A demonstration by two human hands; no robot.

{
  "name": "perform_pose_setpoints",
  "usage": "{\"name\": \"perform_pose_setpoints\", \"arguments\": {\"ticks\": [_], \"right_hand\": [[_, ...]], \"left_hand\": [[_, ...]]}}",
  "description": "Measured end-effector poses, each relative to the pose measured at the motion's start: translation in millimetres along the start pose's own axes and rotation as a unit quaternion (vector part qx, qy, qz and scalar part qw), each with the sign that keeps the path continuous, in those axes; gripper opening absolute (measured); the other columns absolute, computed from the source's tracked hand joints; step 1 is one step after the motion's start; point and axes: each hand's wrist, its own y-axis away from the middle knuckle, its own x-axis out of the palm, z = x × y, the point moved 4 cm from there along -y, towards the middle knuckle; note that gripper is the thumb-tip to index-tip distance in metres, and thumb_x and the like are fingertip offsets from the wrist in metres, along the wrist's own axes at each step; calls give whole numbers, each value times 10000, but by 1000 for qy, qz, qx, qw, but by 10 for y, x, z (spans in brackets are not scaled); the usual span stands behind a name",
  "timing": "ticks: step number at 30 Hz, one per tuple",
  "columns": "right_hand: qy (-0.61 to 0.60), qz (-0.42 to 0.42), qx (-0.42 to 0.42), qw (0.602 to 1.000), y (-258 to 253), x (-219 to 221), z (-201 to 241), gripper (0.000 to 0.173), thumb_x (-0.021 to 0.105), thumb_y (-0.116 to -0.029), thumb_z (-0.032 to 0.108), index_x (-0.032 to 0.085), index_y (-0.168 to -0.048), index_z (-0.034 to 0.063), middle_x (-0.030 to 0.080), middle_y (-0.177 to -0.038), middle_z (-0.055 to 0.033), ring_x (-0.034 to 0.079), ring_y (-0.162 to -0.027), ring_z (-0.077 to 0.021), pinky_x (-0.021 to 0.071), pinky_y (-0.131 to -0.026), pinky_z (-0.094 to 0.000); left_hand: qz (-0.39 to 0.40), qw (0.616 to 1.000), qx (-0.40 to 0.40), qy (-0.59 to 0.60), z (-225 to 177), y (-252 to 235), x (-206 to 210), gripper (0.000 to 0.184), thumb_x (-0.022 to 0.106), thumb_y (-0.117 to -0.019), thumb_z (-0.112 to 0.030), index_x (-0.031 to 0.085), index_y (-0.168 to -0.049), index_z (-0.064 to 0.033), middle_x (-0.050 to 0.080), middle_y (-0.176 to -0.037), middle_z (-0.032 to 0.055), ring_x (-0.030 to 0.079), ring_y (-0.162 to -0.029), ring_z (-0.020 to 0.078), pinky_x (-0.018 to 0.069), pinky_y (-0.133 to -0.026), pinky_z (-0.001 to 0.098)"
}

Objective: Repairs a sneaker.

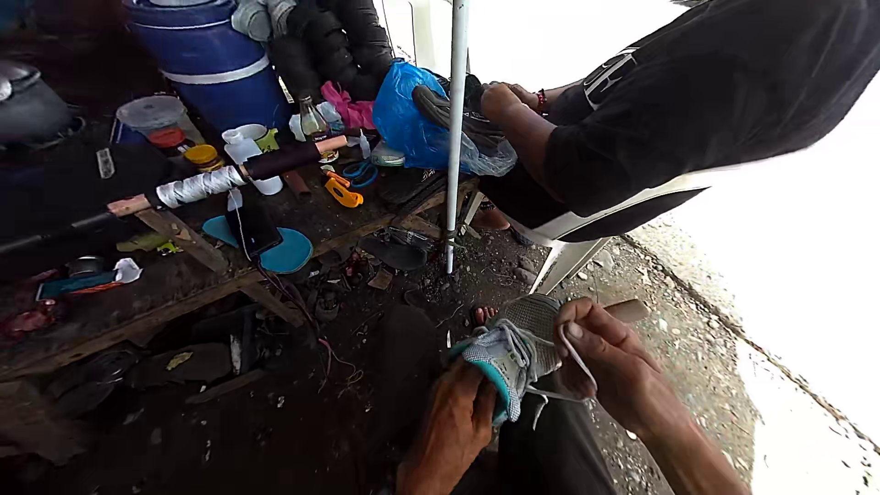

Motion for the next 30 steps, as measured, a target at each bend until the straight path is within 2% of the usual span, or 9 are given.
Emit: {"name": "perform_pose_setpoints", "arguments": {"ticks": [3, 7, 12, 15, 18, 20, 23, 27, 30], "right_hand": [[80, 28, 12, 996, -19, -114, 134, 145, 571, -1049, 230, 653, -1134, 145, 595, -764, 36, 446, -471, 8, 395, -405, -155], [115, 14, 1, 993, -43, -228, 67, 126, 583, -1034, 221, 660, -1115, 165, 574, -727, 64, 407, -463, 22, 347, -401, -144], [239, -5, -50, 970, -2, -219, -45, 150, 582, -1024, 232, 675, -1094, 136, 610, -745, 86, 483, -552, 30, 394, -482, -134], [360, 36, -117, 925, 62, 20, -70, 390, 611, -1015, 468, 677, -1175, 118, 588, -702, 86, 494, -564, 40, 426, -498, -144], [512, 27, -163, 843, 157, 303, -142, 812, 608, -854, 777, 623, -1370, 150, 590, -662, 24, 470, -490, -66, 416, -441, -281], [540, -23, -183, 821, 154, 297, -184, 673, 606, -921, 687, 649, -1331, 154, 628, -681, 24, 490, -484, -60, 417, -431, -282], [477, -90, -155, 860, 125, 77, -183, 404, 508, -1066, 444, 689, -1242, 129, 706, -807, 53, 619, -628, 14, 523, -527, -215], [416, -101, -143, 893, 129, -49, -209, 388, 493, -1083, 380, 674, -1242, 76, 734, -905, 46, 674, -750, 23, 576, -641, -184], [404, -100, -151, 897, 171, -53, -218, 386, 517, -1072, 390, 681, -1231, 79, 739, -926, 46, 674, -764, 28, 578, -656, -175]], "left_hand": [[9, 999, -2, -53, -7, 56, 7, 188, 688, -854, -184, 743, -975, -51, 742, -977, 106, 735, -910, 215, 613, -814, 401], [53, 995, -48, -72, 20, 51, 4, 284, 709, -875, -252, 737, -1046, -27, 748, -1009, 124, 734, -969, 243, 596, -877, 440], [39, 989, -100, 103, 114, -13, -81, 122, 726, -816, -178, 732, -905, -94, 729, -857, -21, 705, -823, 52, 606, -759, 282], [33, 955, -91, 280, -36, -90, -139, 127, 752, -855, -99, 713, -965, -49, 723, -856, -20, 692, -781, 27, 602, -719, 224], [35, 957, -69, 279, -231, -198, -125, 189, 748, -917, -205, 708, -997, -39, 701, -834, -16, 665, -759, 27, 580, -708, 209], [30, 968, -45, 244, -215, -221, -107, 310, 720, -939, -347, 709, -1020, -48, 692, -838, -17, 648, -751, 19, 565, -698, 202], [37, 975, -85, 204, -35, -92, -147, 321, 745, -934, -259, 727, -1187, -62, 705, -843, -5, 629, -682, 48, 548, -620, 217], [31, 982, -134, 132, 326, 261, -512, 191, 751, -915, -264, 770, -1027, -110, 719, -847, -29, 651, -693, 37, 556, -611, 194], [39, 978, -126, 160, 496, 509, -991, 141, 785, -898, -271, 799, -942, -137, 738, -936, -3, 694, -847, 81, 591, -729, 217]]}}
